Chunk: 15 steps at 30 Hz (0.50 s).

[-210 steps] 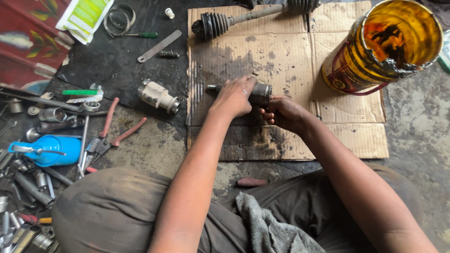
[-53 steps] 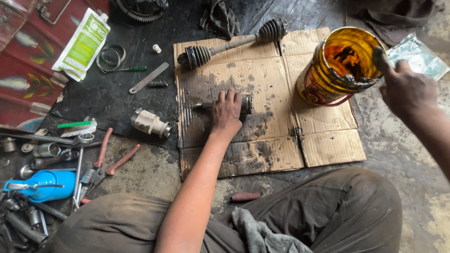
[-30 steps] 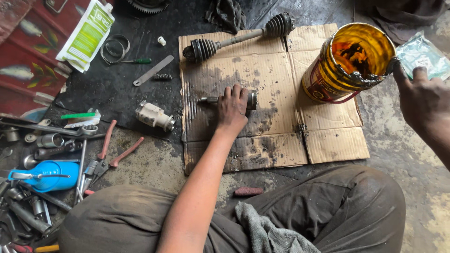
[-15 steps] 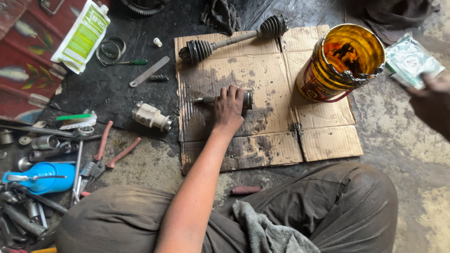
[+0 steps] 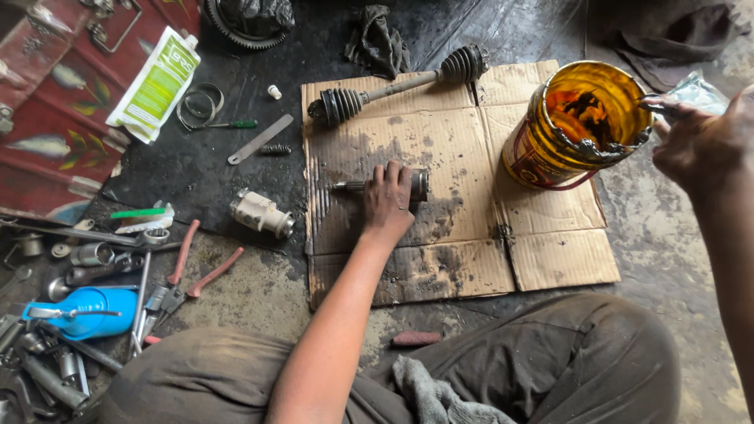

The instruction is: The person is cleaning and reassembling a CV joint, using a cloth to wipe grease from various metal components before fitting them together.

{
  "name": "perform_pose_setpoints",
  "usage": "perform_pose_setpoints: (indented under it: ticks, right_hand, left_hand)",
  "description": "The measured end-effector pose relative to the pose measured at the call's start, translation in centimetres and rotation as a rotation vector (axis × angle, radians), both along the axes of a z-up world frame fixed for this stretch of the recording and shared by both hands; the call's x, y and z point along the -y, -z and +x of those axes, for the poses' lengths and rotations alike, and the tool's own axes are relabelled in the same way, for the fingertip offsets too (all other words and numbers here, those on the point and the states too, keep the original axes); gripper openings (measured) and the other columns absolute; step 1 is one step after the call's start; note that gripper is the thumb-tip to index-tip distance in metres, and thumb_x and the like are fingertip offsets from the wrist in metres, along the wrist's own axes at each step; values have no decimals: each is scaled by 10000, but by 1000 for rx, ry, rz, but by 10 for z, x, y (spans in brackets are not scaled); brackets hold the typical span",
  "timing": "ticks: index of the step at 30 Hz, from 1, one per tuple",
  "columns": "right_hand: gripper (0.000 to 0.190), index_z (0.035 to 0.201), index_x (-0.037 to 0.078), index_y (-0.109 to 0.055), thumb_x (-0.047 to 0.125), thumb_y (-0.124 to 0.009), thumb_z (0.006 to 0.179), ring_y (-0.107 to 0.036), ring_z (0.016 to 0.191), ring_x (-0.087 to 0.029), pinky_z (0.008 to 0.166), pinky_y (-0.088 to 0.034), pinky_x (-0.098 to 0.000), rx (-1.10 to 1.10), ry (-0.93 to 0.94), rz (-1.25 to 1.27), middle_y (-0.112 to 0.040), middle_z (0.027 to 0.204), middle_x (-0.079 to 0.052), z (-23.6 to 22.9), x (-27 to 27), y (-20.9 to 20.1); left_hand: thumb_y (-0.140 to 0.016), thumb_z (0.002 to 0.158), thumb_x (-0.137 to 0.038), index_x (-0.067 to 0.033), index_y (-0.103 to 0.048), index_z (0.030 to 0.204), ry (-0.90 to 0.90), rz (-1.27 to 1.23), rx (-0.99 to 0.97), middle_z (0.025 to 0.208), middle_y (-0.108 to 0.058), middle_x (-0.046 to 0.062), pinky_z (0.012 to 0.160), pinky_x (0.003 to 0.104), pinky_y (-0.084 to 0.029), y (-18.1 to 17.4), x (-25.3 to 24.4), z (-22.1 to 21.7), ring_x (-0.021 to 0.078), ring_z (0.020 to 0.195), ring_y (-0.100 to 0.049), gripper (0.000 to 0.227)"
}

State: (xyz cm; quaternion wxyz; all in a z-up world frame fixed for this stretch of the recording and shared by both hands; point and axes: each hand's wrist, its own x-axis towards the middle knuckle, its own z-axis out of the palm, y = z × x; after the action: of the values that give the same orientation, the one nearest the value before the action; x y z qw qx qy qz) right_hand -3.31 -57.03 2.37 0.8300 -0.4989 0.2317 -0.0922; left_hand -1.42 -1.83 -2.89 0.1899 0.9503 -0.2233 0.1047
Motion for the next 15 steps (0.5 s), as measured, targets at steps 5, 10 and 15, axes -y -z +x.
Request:
perform_pose_setpoints:
  ticks: [5, 10, 15]
  right_hand:
    - [883, 988, 90, -508, 854, -66, 1007, -294, 1517, -444, 1202, -40, -620, -100, -213, -95, -659, 1484, -217, 19, 41, 26]
    - [987, 1074, 96, -599, 941, -99, 988, -471, 1420, -405, 1183, -327, -526, -396, -192, -509, -619, 1330, -222, 30, 49, 13]
    - [1032, 1069, 10, -668, 842, -57, 1049, -615, 1136, -349, 1025, -432, -539, -330, -221, -1200, -669, 1059, -238, 36, 24, -10]
  left_hand:
    - [-687, 565, 98, -15, -558, 1247, -4, 50, -61, 1319, -477, 166, 935, 419, -489, 17, 5, 7, 333, 1219, -463, 703]
    - [-689, 586, 86, -6, -555, 1246, 5, 58, -99, 1310, -467, 169, 944, 425, -480, 18, 4, 8, 329, 1211, -455, 680]
    - [-693, 568, 79, -21, -549, 1235, 1, 39, -67, 1283, -474, 162, 906, 431, -492, 13, 4, 8, 334, 1183, -464, 690]
